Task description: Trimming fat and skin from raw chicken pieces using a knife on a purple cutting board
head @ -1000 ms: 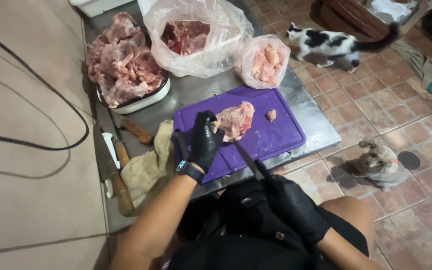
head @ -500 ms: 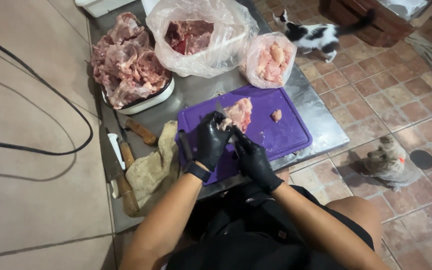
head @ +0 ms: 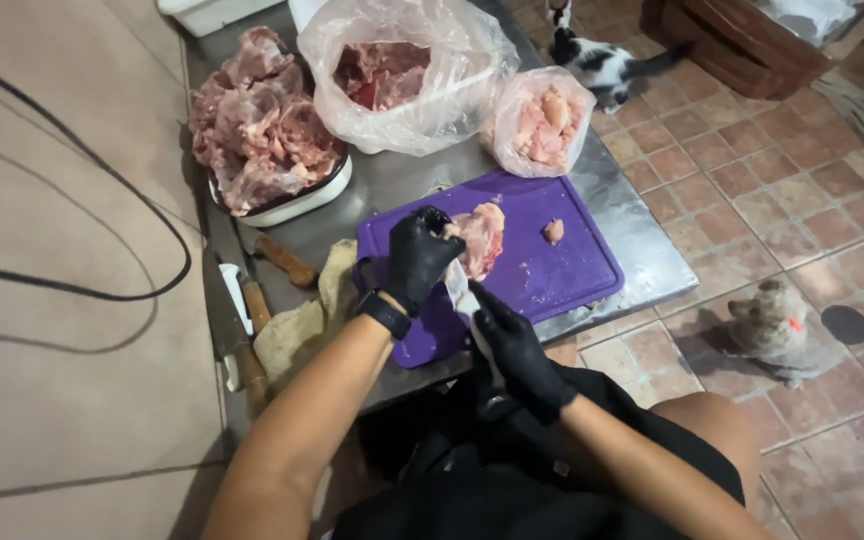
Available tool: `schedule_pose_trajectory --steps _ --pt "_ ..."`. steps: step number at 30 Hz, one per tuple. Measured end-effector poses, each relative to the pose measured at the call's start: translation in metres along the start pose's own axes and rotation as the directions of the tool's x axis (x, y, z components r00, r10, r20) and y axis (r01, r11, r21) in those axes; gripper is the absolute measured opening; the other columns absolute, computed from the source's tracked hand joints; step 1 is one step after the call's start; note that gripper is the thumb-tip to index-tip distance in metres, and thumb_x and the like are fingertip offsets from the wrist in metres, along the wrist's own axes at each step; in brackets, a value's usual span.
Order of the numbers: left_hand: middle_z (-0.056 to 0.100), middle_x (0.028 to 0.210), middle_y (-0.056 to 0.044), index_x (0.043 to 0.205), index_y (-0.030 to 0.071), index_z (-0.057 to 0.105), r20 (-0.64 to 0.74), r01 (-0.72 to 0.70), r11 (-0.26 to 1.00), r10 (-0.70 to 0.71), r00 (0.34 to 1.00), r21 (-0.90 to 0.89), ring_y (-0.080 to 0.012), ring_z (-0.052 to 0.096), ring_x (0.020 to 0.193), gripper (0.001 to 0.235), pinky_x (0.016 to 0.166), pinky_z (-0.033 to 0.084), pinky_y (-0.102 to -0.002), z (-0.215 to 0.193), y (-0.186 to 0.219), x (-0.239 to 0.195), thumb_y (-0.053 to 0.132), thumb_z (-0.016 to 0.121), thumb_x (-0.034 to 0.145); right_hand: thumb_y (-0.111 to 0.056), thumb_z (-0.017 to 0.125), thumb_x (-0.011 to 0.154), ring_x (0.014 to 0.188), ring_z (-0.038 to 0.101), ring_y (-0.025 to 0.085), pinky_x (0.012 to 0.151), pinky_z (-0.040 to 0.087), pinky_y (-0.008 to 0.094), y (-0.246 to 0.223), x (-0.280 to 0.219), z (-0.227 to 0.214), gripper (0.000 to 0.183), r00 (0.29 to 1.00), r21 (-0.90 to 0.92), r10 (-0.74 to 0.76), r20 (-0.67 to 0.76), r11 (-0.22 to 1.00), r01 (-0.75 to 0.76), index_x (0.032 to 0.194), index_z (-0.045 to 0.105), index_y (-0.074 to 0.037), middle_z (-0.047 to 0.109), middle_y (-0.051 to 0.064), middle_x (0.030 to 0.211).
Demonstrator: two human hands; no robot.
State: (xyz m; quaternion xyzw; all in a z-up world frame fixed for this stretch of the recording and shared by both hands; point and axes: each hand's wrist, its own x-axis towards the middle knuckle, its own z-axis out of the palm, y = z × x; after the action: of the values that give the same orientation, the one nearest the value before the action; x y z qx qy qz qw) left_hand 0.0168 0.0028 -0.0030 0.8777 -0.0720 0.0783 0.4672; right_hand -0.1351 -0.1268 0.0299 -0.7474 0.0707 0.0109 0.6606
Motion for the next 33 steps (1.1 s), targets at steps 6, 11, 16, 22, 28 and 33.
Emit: schedule_pose_trajectory --steps 6,11,16,22,28,33 --pt "0.073 0.079 -0.008 0.08 0.017 0.071 0.094 -0.035 0.994 0.025 0.995 0.101 -0.0303 0.075 0.088 0.014 0.076 0.062 -0.039 -0.003 0.018 -0.012 0.02 0.081 0.071 -0.019 0.058 0.1 0.11 0.058 0.037 0.088 0.046 0.047 0.008 0.009 0.007 0.042 0.987 0.229 0.16 0.01 0.961 -0.158 0.141 0.063 -0.011 0.067 0.024 0.12" --pt "0.076 0.088 -0.015 0.087 0.009 0.075 0.168 -0.03 1.0 0.029 0.985 0.006 -0.0374 0.074 0.095 0.018 0.083 0.06 -0.045 -0.013 0.004 0.019 0.02 0.08 0.074 -0.021 0.049 0.105 0.09 0.073 0.033 0.06 0.062 0.04 0.029 0.009 -0.001 0.043 0.975 0.122 0.192 0.113 0.971 -0.205 0.147 0.058 -0.014 0.067 0.026 0.127" --pt "0.077 0.091 -0.017 0.095 0.008 0.077 0.344 0.011 0.991 0.037 0.938 -0.136 -0.0357 0.075 0.095 0.026 0.084 0.06 -0.043 0.001 0.041 -0.01 0.019 0.083 0.073 -0.018 0.054 0.102 0.109 0.064 0.045 0.085 0.055 0.053 0.148 0.059 0.022 0.038 0.946 -0.165 -0.253 0.2 0.944 0.287 0.135 0.061 -0.001 0.065 0.029 0.128" --pt "0.076 0.085 -0.013 0.093 0.011 0.075 0.295 -0.099 0.964 0.172 0.94 -0.246 -0.0309 0.076 0.087 0.017 0.08 0.06 -0.041 0.002 0.095 0.04 0.018 0.079 0.078 -0.017 0.056 0.099 0.105 0.062 0.043 0.084 0.056 0.055 0.084 0.01 -0.002 0.041 0.975 -0.025 -0.149 0.164 0.988 0.155 0.137 0.061 -0.002 0.066 0.027 0.119" --pt "0.073 0.084 -0.001 0.086 0.02 0.069 0.157 -0.429 0.882 0.46 0.874 -0.193 -0.0237 0.07 0.084 0.014 0.079 0.056 -0.037 0.085 0.078 0.156 0.011 0.067 0.075 -0.017 0.056 0.097 0.083 0.065 0.03 0.065 0.061 0.047 -0.033 -0.036 -0.054 0.052 0.932 0.44 0.334 0.142 0.822 -0.362 0.149 0.058 -0.013 0.068 0.021 0.102" --pt "0.071 0.094 -0.003 0.093 0.019 0.063 0.186 -0.478 0.873 0.487 0.853 -0.094 -0.0269 0.066 0.089 0.017 0.081 0.05 -0.04 0.172 0.047 0.223 0.013 0.052 0.081 -0.024 0.056 0.096 0.055 0.057 0.016 0.053 0.053 0.03 -0.023 -0.032 -0.093 0.056 0.946 0.47 0.3 0.121 0.823 -0.32 0.152 0.056 -0.015 0.066 0.013 0.071"
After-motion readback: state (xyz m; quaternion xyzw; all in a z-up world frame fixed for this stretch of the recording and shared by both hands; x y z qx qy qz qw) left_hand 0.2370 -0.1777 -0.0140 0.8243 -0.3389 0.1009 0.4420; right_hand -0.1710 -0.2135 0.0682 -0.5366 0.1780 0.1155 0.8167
